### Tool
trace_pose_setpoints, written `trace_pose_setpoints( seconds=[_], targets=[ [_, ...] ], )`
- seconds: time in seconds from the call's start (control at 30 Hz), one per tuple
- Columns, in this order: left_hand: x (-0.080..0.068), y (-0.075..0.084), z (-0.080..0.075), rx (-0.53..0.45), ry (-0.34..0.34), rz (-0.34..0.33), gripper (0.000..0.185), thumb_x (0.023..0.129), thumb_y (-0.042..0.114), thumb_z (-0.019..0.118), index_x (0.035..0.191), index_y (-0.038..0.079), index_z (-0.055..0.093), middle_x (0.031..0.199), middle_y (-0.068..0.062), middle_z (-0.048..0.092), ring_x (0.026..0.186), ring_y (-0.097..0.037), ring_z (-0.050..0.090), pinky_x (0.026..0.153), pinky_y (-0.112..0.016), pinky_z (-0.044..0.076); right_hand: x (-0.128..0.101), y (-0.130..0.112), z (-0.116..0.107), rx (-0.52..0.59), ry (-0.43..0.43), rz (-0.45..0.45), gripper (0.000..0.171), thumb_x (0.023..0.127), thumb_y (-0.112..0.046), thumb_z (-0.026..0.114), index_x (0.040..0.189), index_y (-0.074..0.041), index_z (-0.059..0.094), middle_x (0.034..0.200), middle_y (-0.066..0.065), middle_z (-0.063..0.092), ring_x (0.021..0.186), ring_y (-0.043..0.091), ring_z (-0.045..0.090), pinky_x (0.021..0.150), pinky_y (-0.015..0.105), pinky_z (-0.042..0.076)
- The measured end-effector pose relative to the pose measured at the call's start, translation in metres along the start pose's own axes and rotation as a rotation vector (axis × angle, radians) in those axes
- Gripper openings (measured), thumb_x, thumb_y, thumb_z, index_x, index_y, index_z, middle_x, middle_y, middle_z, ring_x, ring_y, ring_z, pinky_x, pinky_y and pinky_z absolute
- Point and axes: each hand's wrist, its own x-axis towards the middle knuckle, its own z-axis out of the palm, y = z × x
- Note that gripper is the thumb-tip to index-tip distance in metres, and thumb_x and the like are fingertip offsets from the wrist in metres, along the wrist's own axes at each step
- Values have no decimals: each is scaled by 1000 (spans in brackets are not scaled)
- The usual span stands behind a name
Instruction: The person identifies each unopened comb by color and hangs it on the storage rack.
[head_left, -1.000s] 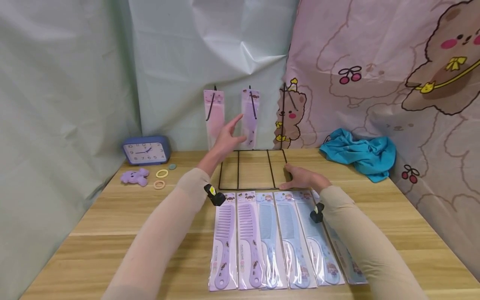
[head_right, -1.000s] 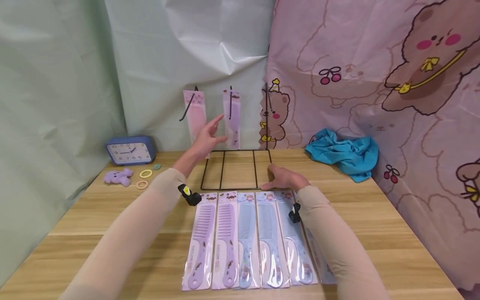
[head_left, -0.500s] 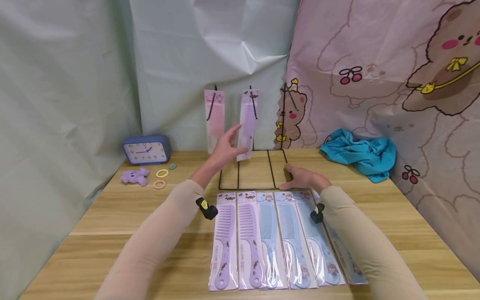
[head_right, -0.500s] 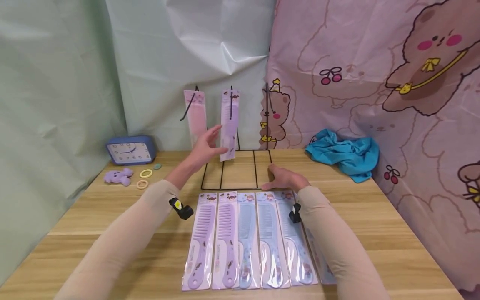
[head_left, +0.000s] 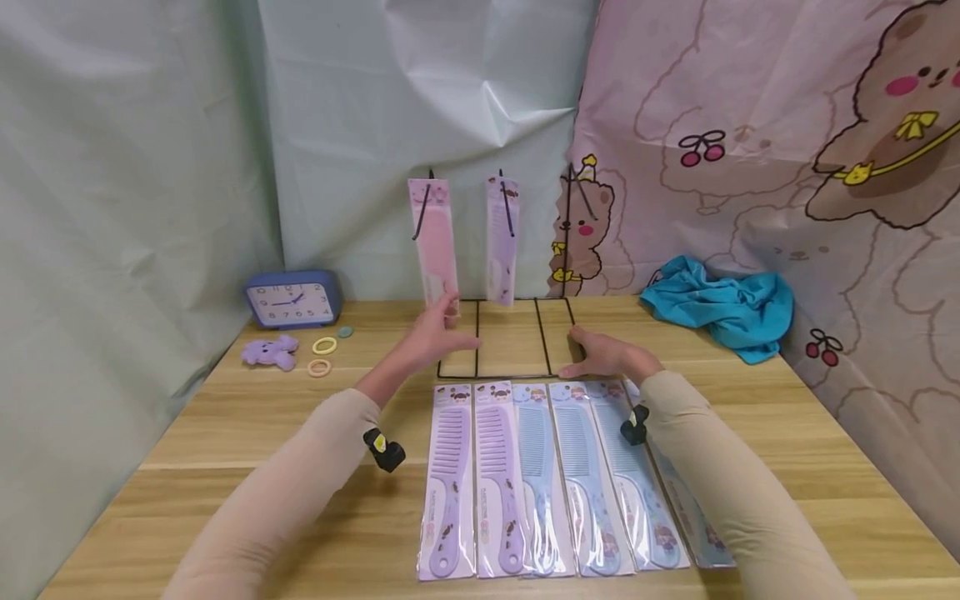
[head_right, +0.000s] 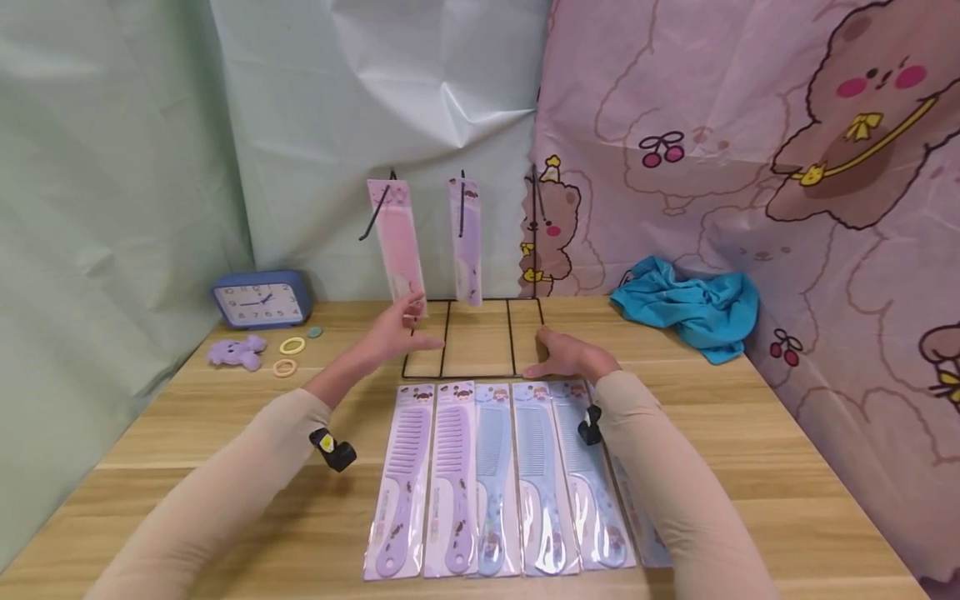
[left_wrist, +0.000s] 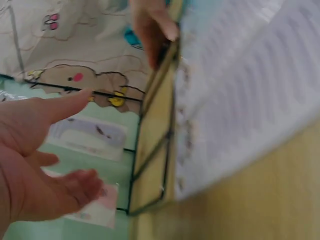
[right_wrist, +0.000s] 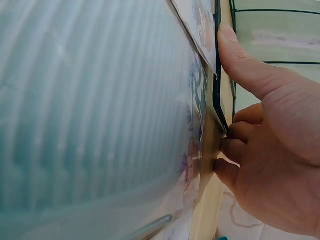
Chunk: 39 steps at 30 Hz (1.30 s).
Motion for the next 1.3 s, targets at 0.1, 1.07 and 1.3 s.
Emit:
trace_pose_setpoints(
  seconds=[0.1,1.07,1.3],
  targets=[
    [-9,-12,5,159,-66,-34,122,76,40,88,162,10,6,160,-27,21,144,-44,28,113,-57,30,0,1,1,5,-1,4,105,89,-50,72,159,2,12,163,23,15,150,38,14,120,51,15],
    [-75,-22,21,554,-148,-230,142,62,80,76,159,0,10,142,-41,36,113,-52,55,89,-58,51,0,-1,-1,13,5,15,105,89,-49,72,159,1,12,164,23,14,150,38,14,121,51,14],
    [-78,-20,27,582,-151,-260,150,57,83,75,159,-1,4,143,-45,32,116,-57,52,92,-61,50,-1,-2,0,12,6,21,105,88,-49,73,159,0,13,162,24,18,149,40,17,120,53,16]
  ],
)
